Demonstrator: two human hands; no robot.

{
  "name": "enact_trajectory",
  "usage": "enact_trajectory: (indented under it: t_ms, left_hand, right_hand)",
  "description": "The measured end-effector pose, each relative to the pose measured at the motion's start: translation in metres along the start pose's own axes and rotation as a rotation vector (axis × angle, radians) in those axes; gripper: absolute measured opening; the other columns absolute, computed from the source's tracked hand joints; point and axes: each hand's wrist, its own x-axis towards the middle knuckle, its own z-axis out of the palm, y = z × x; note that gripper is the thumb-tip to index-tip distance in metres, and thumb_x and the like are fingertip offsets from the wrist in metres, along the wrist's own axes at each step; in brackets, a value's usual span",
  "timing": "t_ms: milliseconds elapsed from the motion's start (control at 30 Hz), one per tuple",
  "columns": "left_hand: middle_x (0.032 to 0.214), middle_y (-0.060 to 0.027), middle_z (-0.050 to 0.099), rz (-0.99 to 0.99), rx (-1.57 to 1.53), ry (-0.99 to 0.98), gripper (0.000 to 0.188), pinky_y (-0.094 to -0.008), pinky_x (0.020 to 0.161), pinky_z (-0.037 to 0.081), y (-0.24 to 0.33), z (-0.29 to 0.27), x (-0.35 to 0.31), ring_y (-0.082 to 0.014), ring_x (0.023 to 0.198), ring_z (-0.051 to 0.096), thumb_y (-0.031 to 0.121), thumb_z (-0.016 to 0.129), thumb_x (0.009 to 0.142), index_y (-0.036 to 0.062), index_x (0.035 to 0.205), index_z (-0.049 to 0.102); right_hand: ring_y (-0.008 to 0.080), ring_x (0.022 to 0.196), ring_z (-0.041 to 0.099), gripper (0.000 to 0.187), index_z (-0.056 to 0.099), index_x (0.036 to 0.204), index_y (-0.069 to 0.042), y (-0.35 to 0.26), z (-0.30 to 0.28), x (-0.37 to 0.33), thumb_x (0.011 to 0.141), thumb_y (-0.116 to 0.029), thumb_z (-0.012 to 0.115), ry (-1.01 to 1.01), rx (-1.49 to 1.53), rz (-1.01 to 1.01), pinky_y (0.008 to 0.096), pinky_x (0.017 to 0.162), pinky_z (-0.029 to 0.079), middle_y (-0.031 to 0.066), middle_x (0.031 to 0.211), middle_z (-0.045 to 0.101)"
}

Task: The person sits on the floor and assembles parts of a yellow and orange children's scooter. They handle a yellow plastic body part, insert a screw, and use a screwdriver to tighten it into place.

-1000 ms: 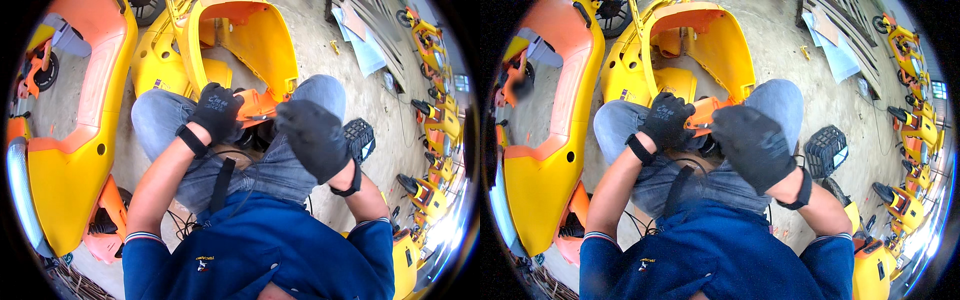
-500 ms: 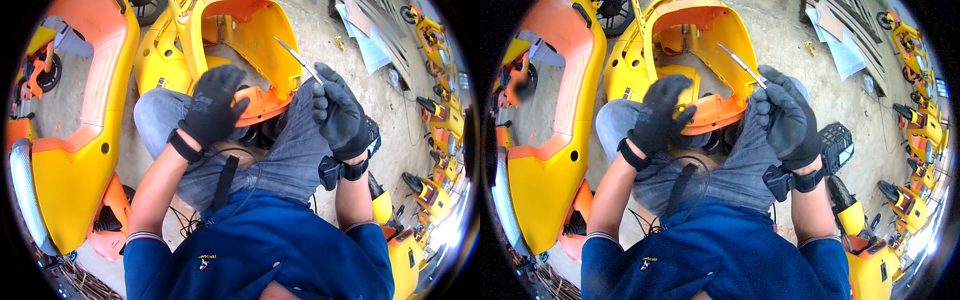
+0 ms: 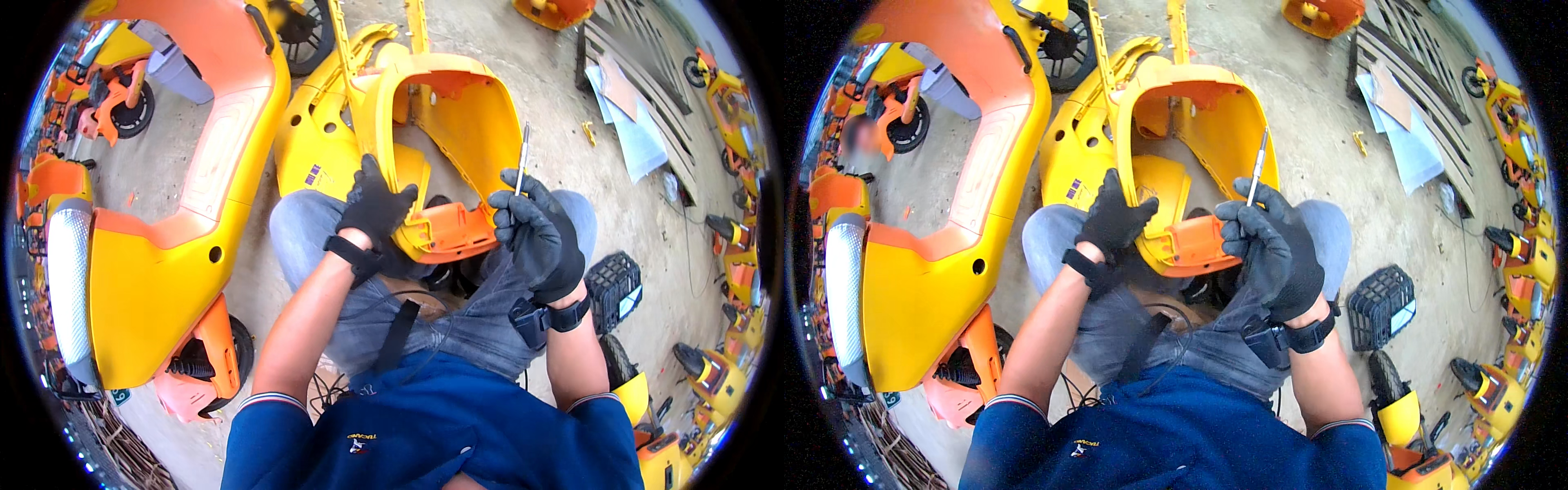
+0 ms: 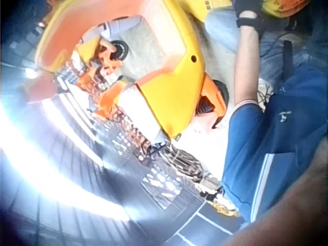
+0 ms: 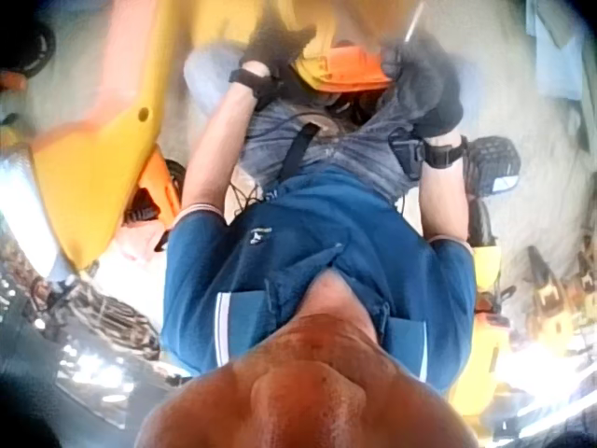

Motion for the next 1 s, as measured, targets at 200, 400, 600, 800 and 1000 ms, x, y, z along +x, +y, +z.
enact_trajectory:
  t_ms: [200,400,600,800,1000]
  left_hand:
    - [0.110,-0.0302,0.060,-0.026,-0.121,0.004,0.079,-0.0447,0.086,0.051,-0.019,0.022,0.000,-0.0414,0.103,0.062,0.026,0.077,0.075,-0.0062,0.130,0.031]
    - [0.126,-0.0358,0.050,-0.100,-0.151,-0.144,0.092,-0.0434,0.097,0.046,-0.049,0.037,0.000,-0.0441,0.117,0.054,0.034,0.075,0.075,-0.0063,0.138,0.021]
    - [0.123,-0.0345,0.054,-0.160,-0.248,-0.169,0.083,-0.0425,0.095,0.047,-0.057,0.041,-0.002,-0.0438,0.116,0.056,0.023,0.069,0.075,-0.0083,0.137,0.023]
    - [0.118,-0.0179,0.063,-0.146,-0.348,-0.171,0.071,-0.0340,0.088,0.052,-0.052,0.041,-0.011,-0.0248,0.106,0.062,0.014,0.067,0.079,-0.0015,0.137,0.030]
    - [0.118,-0.0103,0.063,-0.081,-0.603,-0.376,0.044,-0.0310,0.088,0.052,-0.073,0.056,-0.019,-0.0196,0.105,0.062,0.012,0.067,0.086,-0.0008,0.126,0.054]
  right_hand:
    - [0.0148,0.077,0.059,0.016,0.053,0.111,0.000,0.013,0.009,0.016,0.096,-0.005,0.048,-0.035,0.069,0.008,0.0258,0.073,0.051,0.0114,0.094,0.063]
    - [0.0085,0.065,0.047,0.021,0.059,0.110,-0.006,0.013,0.021,0.033,0.100,-0.022,0.052,-0.003,-0.107,0.002,0.0215,0.062,0.041,-0.0013,0.078,0.053]
    - [0.0058,0.058,0.043,0.033,0.056,0.121,-0.004,0.023,0.022,0.049,0.105,-0.031,0.044,-0.094,-0.102,0.042,0.0188,0.055,0.038,-0.0042,0.069,0.050]
    - [0.0070,0.066,0.048,0.030,0.051,0.129,-0.006,0.029,0.005,0.059,0.103,-0.020,0.047,0.021,-0.059,0.067,0.0216,0.060,0.043,-0.0002,0.079,0.054]
    - [0.0073,0.067,0.051,0.023,0.054,0.120,-0.005,0.033,-0.007,0.059,0.101,-0.016,0.050,0.029,0.023,0.087,0.0210,0.062,0.046,0.0016,0.083,0.057]
